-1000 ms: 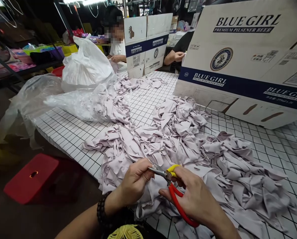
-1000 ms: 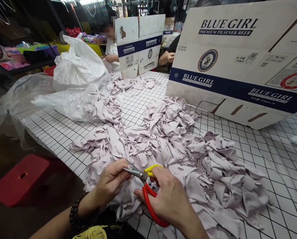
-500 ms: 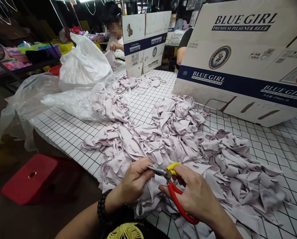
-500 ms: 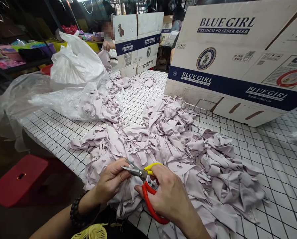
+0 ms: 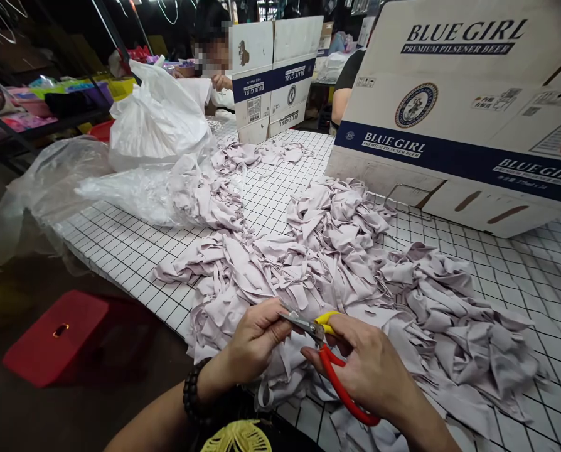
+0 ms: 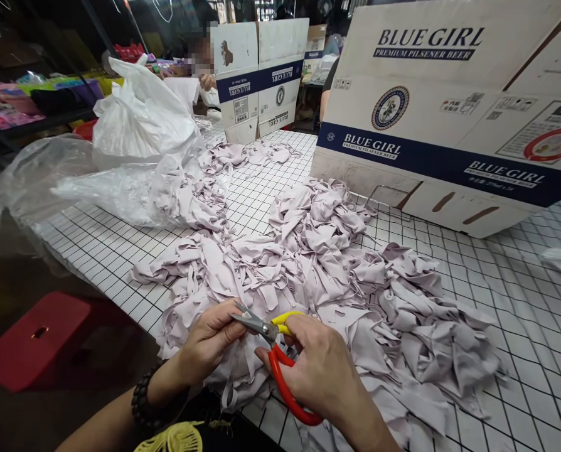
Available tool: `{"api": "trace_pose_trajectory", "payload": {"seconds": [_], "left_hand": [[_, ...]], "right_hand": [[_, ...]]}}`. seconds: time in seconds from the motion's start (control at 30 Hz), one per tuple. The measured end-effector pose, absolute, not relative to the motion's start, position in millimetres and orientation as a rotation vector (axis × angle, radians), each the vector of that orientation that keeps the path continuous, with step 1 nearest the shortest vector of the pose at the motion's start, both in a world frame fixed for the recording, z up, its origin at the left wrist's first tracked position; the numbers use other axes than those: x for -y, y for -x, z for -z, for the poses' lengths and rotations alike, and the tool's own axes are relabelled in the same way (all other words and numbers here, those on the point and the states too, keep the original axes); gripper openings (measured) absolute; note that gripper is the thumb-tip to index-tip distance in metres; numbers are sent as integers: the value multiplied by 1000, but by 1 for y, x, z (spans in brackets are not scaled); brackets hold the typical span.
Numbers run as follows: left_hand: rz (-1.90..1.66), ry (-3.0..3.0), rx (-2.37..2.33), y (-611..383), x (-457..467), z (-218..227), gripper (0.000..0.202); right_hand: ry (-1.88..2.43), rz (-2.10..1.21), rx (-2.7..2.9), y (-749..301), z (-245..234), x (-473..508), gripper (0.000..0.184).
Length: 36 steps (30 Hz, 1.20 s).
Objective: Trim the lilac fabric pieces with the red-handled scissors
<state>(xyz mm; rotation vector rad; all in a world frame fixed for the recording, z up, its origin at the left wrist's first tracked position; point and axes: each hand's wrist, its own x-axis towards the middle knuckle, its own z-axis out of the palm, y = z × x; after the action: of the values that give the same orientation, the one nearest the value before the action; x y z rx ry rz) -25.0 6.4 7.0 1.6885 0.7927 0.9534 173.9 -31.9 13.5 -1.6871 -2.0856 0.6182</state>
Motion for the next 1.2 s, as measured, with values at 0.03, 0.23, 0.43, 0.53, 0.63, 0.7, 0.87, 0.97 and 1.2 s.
{"api": "trace_pose_trajectory", "payload": {"seconds": [0.03,0.23,0.43,0.53,0.63,0.7,0.87,0.97,1.2], "left_hand": [[-955,-1686,-790,25,-6,-7,31],[-945,-1681,-772,26,-7,-9,28],[-903,-1660,-780,28,-7,-6,29],[-883,-1641,-794,29,-6,-5,31],[-875,-1600,-826,29,-6,-4,32],[-883,-1578,-836,28,-7,-3,32],[-917,-1577,-770,22,-2,-5,28],[-894,-1639,-673,20,8,-9,26],[-765,-2022,-569,31,31,10,20]], "right_hand": [[1685,-598,2082,-174,-12,32,42],[1678,-572,2055,-175,-5,33,47],[1658,-652,2059,-174,-5,32,47],[1639,-700,2037,-174,-6,30,46],[1667,-934,1867,-179,-3,28,51],[1625,-1256,1580,-182,2,27,51],[1236,-1863,924,-169,13,19,57],[1281,-1833,798,-145,17,8,51],[1467,-1469,1001,-137,25,-14,39]]}}
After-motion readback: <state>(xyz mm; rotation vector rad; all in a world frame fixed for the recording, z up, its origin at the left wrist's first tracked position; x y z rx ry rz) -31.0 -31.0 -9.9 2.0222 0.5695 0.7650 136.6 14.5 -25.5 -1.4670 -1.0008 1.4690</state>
